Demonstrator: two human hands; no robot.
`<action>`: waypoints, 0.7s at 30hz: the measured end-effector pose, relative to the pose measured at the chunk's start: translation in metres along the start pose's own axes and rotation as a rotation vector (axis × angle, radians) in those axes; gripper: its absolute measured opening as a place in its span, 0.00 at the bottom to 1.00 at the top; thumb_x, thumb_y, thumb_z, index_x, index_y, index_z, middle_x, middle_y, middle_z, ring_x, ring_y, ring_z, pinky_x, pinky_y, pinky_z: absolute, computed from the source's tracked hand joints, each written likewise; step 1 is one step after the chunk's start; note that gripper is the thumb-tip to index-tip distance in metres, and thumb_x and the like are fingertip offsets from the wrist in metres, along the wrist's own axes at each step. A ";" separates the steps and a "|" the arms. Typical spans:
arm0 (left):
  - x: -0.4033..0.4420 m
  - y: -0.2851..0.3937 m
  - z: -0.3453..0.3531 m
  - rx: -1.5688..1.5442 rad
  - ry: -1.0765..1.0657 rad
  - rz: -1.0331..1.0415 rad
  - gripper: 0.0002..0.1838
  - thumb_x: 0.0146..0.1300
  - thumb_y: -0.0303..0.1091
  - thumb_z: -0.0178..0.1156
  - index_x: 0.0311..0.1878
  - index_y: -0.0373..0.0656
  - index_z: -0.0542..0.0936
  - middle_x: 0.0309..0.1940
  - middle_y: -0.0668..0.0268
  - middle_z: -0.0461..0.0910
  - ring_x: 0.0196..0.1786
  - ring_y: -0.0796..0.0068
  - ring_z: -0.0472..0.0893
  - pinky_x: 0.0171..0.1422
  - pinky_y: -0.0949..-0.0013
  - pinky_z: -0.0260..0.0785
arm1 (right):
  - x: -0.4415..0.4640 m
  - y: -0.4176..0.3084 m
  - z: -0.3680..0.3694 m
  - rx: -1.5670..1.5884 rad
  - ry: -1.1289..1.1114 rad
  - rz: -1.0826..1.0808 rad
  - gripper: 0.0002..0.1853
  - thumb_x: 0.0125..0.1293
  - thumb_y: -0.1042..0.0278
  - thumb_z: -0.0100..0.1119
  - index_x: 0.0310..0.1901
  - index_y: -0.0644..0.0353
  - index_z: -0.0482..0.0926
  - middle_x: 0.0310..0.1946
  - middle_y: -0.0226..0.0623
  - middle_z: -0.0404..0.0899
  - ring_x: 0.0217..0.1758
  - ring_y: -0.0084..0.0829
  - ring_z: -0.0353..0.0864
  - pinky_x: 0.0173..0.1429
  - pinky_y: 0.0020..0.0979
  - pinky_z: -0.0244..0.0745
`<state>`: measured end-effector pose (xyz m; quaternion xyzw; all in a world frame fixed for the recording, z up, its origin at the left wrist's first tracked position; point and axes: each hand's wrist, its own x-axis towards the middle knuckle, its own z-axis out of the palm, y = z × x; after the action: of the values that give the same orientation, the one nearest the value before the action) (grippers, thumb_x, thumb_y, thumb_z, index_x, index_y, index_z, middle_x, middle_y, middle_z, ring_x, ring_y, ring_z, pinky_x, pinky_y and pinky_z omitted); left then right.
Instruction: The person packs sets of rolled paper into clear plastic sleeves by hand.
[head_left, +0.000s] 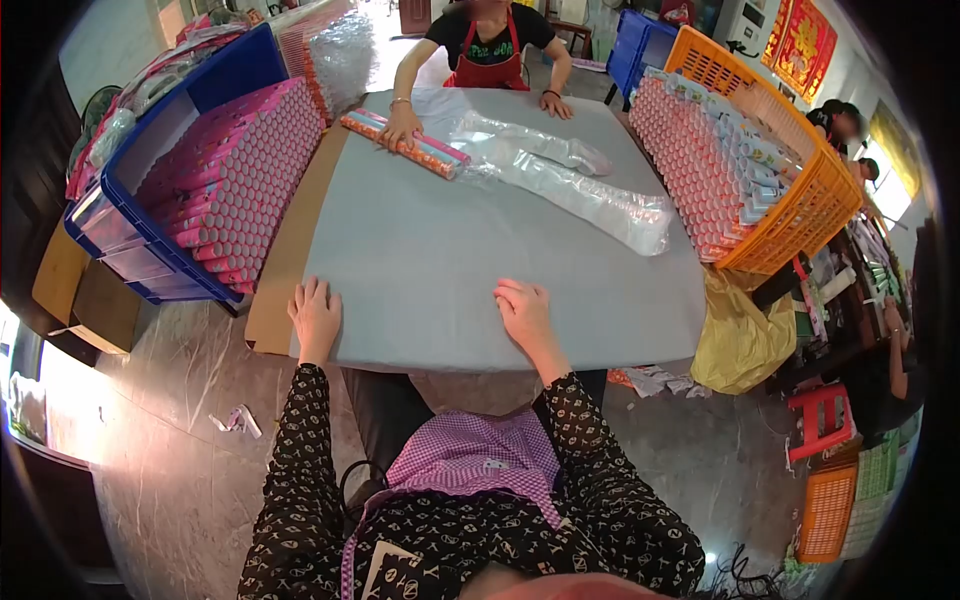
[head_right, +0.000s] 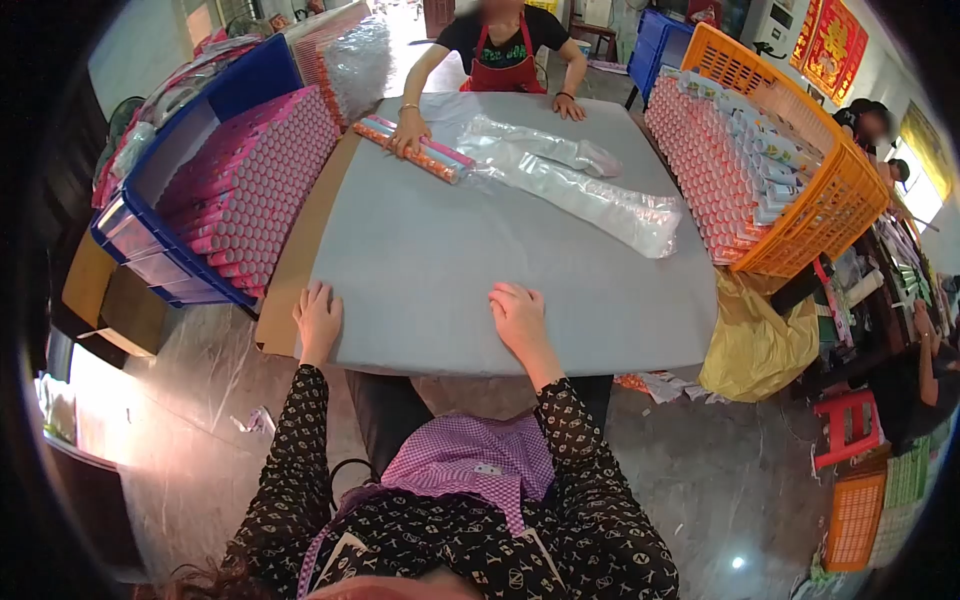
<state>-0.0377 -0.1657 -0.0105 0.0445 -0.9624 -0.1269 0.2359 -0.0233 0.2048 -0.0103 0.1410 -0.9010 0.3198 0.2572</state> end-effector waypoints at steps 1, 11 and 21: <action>0.000 0.000 0.000 0.006 -0.001 -0.002 0.20 0.62 0.40 0.53 0.55 0.41 0.75 0.63 0.57 0.69 0.67 0.46 0.63 0.70 0.43 0.50 | 0.000 0.000 0.000 0.000 0.002 -0.002 0.07 0.62 0.69 0.56 0.38 0.58 0.82 0.46 0.31 0.81 0.53 0.32 0.77 0.62 0.38 0.60; 0.001 0.002 -0.003 0.041 -0.058 -0.032 0.22 0.63 0.41 0.52 0.57 0.42 0.74 0.65 0.59 0.68 0.69 0.51 0.61 0.71 0.48 0.47 | -0.001 0.002 0.002 -0.014 0.026 -0.029 0.06 0.61 0.69 0.57 0.37 0.56 0.81 0.45 0.29 0.80 0.52 0.30 0.76 0.59 0.40 0.62; -0.001 0.001 0.001 0.007 0.012 0.006 0.20 0.62 0.40 0.52 0.54 0.40 0.76 0.63 0.56 0.69 0.67 0.47 0.63 0.70 0.44 0.49 | -0.002 0.001 -0.001 0.020 0.019 -0.029 0.06 0.62 0.70 0.55 0.37 0.59 0.81 0.46 0.31 0.80 0.51 0.32 0.76 0.61 0.39 0.61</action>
<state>-0.0372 -0.1644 -0.0111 0.0433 -0.9616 -0.1224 0.2419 -0.0218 0.2064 -0.0114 0.1533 -0.8932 0.3262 0.2689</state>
